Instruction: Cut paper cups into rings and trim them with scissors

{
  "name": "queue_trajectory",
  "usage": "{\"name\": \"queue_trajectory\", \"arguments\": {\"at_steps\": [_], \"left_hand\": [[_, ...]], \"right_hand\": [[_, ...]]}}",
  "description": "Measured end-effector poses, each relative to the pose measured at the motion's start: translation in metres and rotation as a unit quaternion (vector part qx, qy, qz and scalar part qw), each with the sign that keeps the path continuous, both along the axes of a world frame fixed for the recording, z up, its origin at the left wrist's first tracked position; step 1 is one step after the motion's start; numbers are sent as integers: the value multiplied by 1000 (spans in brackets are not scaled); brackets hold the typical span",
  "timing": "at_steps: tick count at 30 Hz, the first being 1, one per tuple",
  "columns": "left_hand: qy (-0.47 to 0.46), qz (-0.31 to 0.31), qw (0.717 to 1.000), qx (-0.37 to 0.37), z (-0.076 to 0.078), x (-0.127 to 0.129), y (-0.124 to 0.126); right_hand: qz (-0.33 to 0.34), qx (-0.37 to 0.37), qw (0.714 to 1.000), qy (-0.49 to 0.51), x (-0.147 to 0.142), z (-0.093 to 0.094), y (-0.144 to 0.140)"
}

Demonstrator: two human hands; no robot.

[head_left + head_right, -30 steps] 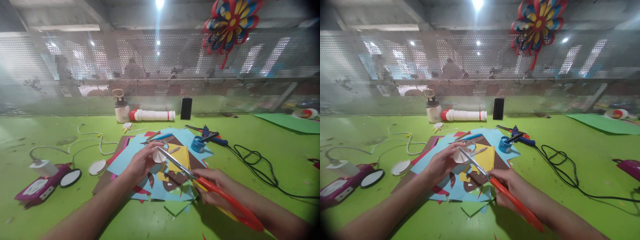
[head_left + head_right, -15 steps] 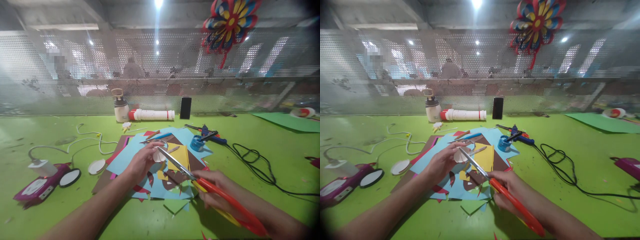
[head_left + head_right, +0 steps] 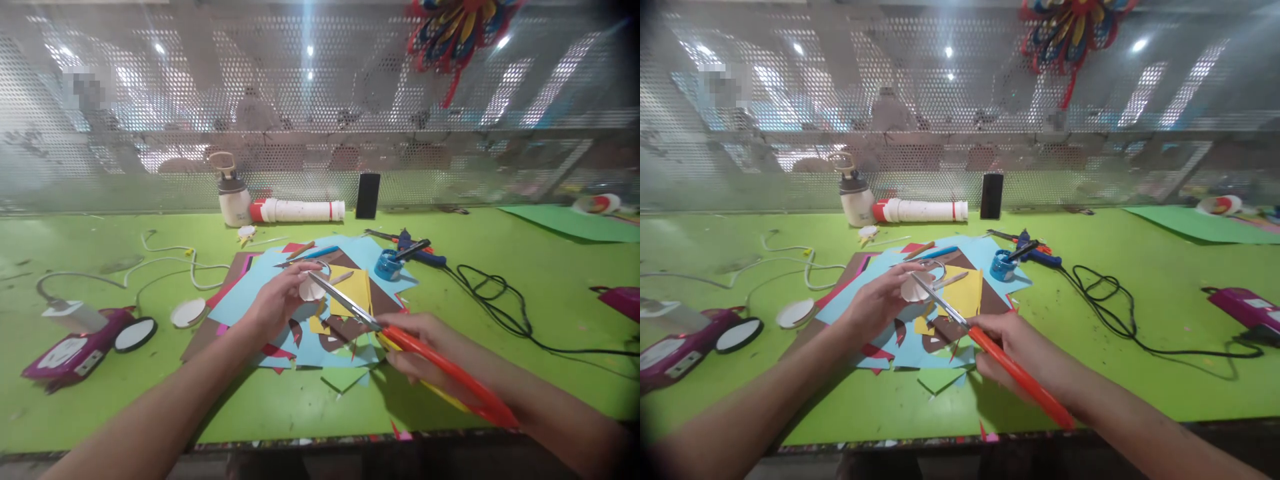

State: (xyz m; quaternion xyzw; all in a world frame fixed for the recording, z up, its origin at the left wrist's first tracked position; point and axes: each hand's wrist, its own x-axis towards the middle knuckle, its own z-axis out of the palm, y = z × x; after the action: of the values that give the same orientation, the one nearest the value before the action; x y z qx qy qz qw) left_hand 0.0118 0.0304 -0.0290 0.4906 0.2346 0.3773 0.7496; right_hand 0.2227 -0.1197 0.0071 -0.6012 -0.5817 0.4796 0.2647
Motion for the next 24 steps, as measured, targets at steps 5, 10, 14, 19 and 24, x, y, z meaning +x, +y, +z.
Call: {"name": "queue_trajectory", "arguments": {"at_steps": [5,10,14,19,24], "left_hand": [[3,7,1000,13,3,0,-2],[5,9,1000,25,4,1,-3],[8,11,999,40,3,0,-3],[21,16,997,66,0,-2,-2],[42,19,995,86,0,-3,-3]], "right_hand": [[-5,23,1000,-4,-3,-4,-1],[-15,42,999,7,-4,-14,-4],[-1,48,999,19,-5,-16,-3],[0,79,997,11,-7,-10,-2],[-5,67,998,12,-6,-12,-4]]}}
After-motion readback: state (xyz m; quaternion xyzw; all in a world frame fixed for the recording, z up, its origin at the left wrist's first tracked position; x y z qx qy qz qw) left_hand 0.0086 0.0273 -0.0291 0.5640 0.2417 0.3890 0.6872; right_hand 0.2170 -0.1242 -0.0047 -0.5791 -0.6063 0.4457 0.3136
